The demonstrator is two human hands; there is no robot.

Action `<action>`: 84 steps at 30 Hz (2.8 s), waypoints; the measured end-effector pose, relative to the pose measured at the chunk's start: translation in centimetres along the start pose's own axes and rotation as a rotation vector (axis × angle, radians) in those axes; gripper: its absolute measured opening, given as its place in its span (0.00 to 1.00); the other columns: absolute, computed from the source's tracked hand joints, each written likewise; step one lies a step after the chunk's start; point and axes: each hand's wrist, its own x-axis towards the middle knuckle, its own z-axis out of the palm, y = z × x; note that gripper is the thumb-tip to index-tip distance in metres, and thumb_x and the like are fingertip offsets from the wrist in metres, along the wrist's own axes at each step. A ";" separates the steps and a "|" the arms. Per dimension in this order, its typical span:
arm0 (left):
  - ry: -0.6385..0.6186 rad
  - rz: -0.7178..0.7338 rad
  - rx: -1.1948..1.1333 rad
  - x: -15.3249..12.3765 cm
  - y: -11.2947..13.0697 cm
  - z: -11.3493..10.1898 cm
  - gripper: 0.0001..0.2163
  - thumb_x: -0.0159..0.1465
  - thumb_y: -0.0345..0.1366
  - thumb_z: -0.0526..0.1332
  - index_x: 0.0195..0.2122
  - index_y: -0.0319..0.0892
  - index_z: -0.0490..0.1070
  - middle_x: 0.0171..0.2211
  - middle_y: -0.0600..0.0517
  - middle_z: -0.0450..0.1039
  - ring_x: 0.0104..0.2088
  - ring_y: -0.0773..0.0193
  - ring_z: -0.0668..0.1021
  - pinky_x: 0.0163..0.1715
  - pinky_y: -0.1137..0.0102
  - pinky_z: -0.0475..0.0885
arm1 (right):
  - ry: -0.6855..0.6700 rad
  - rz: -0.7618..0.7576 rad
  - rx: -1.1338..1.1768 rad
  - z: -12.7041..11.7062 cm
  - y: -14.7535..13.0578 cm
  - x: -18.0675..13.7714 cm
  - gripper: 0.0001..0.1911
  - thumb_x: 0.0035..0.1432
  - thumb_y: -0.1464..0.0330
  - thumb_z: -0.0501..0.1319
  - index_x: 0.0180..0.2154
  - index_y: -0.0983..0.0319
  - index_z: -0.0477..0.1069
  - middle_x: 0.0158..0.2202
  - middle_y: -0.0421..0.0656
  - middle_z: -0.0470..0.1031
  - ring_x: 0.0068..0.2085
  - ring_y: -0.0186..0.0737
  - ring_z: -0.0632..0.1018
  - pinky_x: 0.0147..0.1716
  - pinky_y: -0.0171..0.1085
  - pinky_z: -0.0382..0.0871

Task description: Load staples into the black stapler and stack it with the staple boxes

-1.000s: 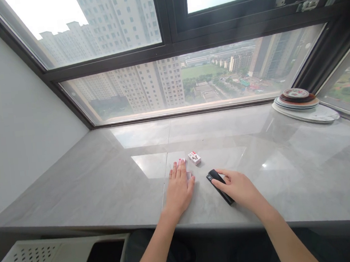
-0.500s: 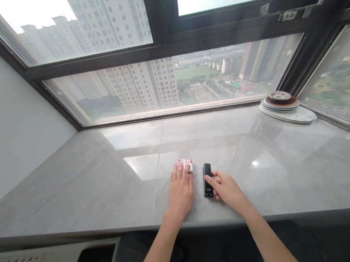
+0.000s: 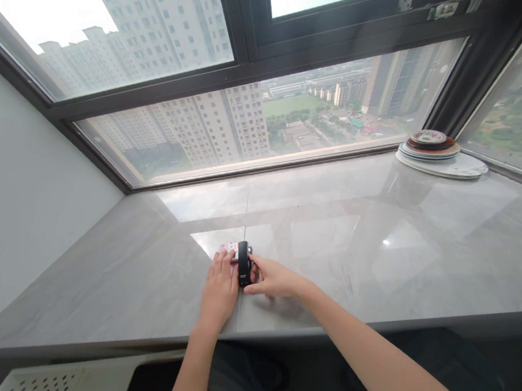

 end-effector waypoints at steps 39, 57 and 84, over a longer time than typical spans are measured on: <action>0.309 -0.153 -0.195 0.3 5.0 -3.6 0.17 0.76 0.38 0.48 0.61 0.43 0.68 0.60 0.45 0.72 0.61 0.51 0.72 0.65 0.51 0.66 | 0.723 0.063 -0.401 -3.9 2.7 -13.6 0.26 0.70 0.61 0.53 0.67 0.54 0.64 0.62 0.47 0.71 0.64 0.48 0.71 0.60 0.48 0.71; -0.217 0.122 0.031 -1.7 13.8 2.0 0.26 0.76 0.46 0.49 0.74 0.52 0.51 0.75 0.51 0.49 0.74 0.54 0.53 0.71 0.49 0.55 | 0.535 0.309 -1.261 -5.1 3.9 -14.3 0.34 0.73 0.50 0.43 0.75 0.51 0.47 0.77 0.37 0.42 0.76 0.58 0.42 0.70 0.64 0.37; -0.219 0.118 0.006 -1.6 13.7 1.9 0.26 0.76 0.44 0.48 0.74 0.49 0.51 0.74 0.49 0.51 0.74 0.55 0.53 0.71 0.50 0.55 | 0.532 0.344 -1.263 -4.9 4.0 -14.1 0.34 0.73 0.50 0.42 0.75 0.50 0.44 0.77 0.37 0.41 0.76 0.56 0.41 0.70 0.64 0.36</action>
